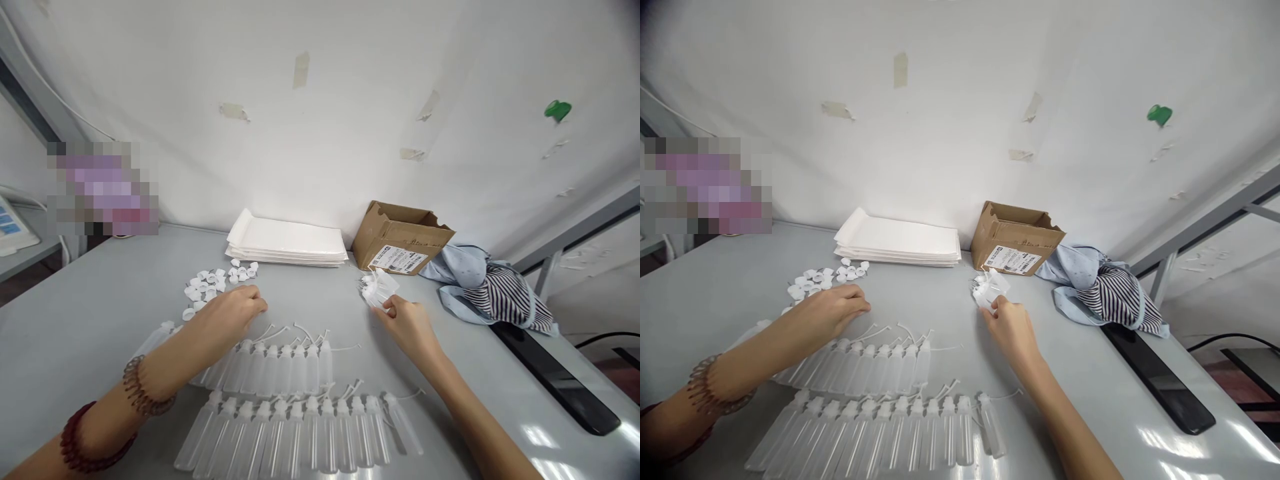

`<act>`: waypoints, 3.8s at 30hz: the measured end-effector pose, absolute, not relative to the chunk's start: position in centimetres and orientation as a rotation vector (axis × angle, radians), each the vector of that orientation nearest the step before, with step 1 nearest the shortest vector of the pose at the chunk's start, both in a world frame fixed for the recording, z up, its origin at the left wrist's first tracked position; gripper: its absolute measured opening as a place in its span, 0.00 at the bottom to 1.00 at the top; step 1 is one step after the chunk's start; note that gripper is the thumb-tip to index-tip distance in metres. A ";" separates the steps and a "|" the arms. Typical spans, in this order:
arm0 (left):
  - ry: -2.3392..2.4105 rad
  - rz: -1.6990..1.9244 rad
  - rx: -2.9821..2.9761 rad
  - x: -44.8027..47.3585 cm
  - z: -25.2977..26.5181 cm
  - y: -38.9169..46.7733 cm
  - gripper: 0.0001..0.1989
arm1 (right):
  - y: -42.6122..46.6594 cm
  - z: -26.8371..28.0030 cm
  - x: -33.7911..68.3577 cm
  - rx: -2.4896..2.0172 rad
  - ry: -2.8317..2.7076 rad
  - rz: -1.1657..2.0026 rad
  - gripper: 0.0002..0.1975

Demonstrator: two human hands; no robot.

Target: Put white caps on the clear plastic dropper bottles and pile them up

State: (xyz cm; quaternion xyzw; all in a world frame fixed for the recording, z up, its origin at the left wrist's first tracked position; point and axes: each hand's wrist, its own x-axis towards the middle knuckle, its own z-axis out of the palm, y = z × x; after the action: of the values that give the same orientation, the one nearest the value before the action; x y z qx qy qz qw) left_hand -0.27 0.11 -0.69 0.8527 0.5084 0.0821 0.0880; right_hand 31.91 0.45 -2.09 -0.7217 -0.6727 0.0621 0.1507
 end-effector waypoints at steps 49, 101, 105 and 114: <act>1.337 0.271 2.362 0.0 -1.6 0.0 0.14 | -5.0 -1.3 27.1 -0.805 -2.261 0.481 0.28; 0.818 0.824 1.291 5.0 1.0 -4.2 0.08 | -5.1 -0.2 26.4 -0.866 -1.226 1.805 0.18; 0.841 0.845 1.303 5.0 0.9 -4.2 0.08 | -5.1 -0.4 26.5 -0.932 -1.289 1.762 0.21; 0.835 0.881 1.263 4.9 1.1 -3.9 0.07 | -5.7 -0.1 26.8 -0.998 -1.508 1.483 0.13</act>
State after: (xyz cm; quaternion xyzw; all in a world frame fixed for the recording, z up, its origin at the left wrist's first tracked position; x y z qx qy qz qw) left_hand 4.94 -3.92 1.13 0.5539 0.3663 0.3861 0.6402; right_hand 26.81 -5.75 -0.12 -0.3930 -0.5934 0.5837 0.3908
